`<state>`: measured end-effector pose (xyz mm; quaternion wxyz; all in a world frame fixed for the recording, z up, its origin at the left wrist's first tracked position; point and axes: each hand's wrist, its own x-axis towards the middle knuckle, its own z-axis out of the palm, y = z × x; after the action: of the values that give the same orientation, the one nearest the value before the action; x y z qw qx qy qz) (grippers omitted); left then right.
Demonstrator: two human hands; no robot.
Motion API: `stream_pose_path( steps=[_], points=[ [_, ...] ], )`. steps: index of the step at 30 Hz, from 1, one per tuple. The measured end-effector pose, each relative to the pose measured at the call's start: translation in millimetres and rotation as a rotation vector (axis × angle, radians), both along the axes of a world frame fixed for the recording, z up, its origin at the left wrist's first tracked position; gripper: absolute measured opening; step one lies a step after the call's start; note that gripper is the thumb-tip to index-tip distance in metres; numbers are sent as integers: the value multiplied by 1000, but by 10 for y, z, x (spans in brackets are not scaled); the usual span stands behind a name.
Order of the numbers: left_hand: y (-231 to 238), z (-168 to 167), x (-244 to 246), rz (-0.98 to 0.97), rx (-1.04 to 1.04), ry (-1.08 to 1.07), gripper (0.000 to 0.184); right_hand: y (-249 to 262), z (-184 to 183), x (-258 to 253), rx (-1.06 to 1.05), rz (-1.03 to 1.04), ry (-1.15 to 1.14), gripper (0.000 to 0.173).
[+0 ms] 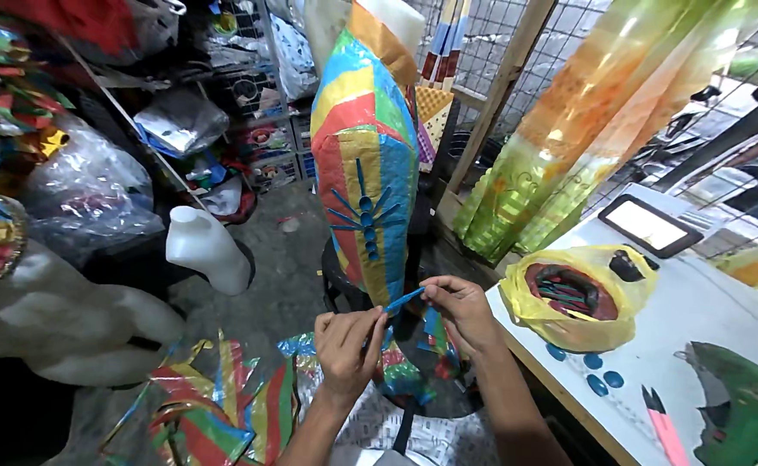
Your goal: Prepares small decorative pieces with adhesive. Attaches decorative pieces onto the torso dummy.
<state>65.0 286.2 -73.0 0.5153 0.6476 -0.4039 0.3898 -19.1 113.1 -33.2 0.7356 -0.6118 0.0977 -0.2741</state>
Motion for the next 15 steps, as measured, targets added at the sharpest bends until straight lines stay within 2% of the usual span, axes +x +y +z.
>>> stream_pose_path(
  steps=[2,6,15],
  points=[
    [27,39,89,61,40,-152,14,24,35,12,59,28,25,13],
    [74,180,287,64,81,-295,14,74,117,57,92,45,67,14],
    [149,471,535,-13,70,-283,12,242,261,269,212,24,119,12]
  ],
)
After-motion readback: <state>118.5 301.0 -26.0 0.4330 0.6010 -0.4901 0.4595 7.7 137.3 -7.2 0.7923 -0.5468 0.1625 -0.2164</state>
